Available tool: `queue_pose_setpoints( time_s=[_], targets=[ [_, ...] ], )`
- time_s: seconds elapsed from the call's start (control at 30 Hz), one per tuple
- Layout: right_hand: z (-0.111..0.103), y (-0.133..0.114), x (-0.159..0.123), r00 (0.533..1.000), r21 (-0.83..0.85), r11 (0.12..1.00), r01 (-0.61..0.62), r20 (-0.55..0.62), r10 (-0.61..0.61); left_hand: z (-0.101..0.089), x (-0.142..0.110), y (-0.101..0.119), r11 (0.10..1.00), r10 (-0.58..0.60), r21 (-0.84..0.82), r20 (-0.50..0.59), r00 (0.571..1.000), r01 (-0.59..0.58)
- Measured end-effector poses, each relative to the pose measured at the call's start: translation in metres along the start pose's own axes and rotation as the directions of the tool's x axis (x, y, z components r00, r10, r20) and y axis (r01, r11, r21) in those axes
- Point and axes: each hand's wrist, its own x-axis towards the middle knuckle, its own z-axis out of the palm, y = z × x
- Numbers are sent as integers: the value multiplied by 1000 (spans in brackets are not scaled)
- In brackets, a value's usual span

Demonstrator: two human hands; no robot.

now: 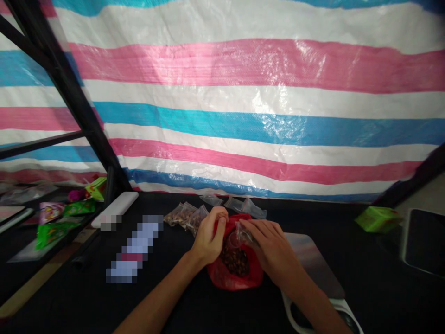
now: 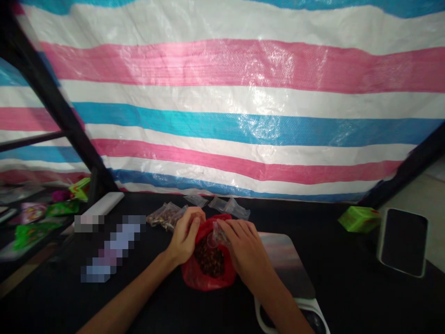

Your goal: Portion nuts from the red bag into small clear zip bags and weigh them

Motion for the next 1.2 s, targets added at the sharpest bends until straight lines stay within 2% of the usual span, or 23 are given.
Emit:
queue_pose_setpoints(
  time_s=[0.27,0.5,0.6,0.7,0.83,0.97,1.2],
  targets=[
    [-1,-1,1,998,42,998,-56,16,56,-3,3,-1,999,26,45,-18,999,-26],
    [-2,7,0,988,182,971,-155,41,150,-4,2,-4,997,42,69,2,999,-42],
    [-3,9,0,990,191,972,-138,37,134,-6,3,-2,996,56,71,15,998,-57],
    [-4,6,1,994,159,981,-107,13,107,-10,5,3,979,127,144,131,983,-145],
    [-1,0,0,994,148,983,-111,9,111,-12,6,8,922,219,244,316,923,-302],
    [2,0,0,991,156,978,-137,15,137,-11,6,5,917,238,225,355,904,-330],
    [3,11,-2,984,167,972,-164,-38,173,-12,5,2,934,192,217,365,911,-284]
  ],
)
